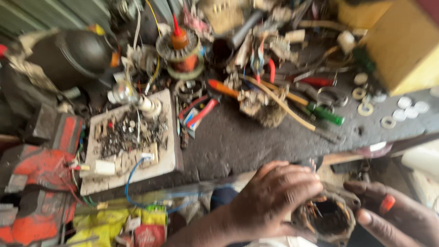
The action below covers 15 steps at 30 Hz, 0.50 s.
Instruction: The person works on a small cylindrical electrical component, using a screwdriver to adjust internal wires and connections. They manipulate the wires with their hands and the tool, occasionally placing the component on the workbench.
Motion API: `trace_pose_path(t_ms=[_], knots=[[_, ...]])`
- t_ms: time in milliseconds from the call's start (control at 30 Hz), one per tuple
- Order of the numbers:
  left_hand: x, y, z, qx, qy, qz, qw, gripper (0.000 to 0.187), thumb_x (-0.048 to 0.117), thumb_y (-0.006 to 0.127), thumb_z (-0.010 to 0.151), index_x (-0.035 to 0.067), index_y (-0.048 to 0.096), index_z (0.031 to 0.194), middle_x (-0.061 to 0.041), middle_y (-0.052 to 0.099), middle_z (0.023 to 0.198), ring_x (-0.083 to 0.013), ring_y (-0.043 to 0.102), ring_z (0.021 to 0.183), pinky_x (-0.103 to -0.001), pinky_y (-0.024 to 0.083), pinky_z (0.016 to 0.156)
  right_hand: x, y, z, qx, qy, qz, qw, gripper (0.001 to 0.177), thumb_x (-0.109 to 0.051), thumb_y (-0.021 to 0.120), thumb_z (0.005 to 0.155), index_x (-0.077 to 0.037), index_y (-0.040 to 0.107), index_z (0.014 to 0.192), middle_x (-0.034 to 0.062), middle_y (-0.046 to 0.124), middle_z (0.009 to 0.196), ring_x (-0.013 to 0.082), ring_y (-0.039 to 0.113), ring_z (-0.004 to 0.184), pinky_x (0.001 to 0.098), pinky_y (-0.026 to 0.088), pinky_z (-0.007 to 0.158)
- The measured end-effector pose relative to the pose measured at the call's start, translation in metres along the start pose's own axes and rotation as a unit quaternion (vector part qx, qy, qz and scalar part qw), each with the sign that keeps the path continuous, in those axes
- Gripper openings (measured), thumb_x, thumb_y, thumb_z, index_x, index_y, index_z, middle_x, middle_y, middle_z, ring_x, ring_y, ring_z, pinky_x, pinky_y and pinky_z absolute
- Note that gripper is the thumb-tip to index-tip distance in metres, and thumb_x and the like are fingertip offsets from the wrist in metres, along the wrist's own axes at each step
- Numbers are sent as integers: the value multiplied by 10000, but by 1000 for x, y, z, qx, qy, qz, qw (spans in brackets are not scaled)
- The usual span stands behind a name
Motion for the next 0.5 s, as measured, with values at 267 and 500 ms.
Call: trace_pose_path(t_ms=[267, 500], knots=[[11, -10, 19, 12, 42, 117, 992, 908, 414, 902, 852, 89, 403, 1537, -86, 487, 1477, -265, 522, 1397, -492, 380, 1206, -33, 8, 4, 35, -59, -143, 987, 527, -107, 783, 857, 41, 677, 1352, 158, 701, 1223, 268, 717, 1183, 398, 522, 997], [0, -6, 29, 48, 70, 141, 986, 886, 350, 897, 866, 56, 406, 1542, -117, 472, 1484, -327, 523, 1402, -510, 450, 1220, -79, 30, 4, 19, -5, -422, 906, 579, -388, 861, 742, -253, 740, 1292, -41, 697, 1085, 100, 676, 1001, 280, 582, 869]])
Point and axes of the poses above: each hand's wrist, its own z-axis towards the middle knuckle, its own y-axis out of the palm, x = y × z, the point moved 3 cm from there along z, towards the middle knuckle
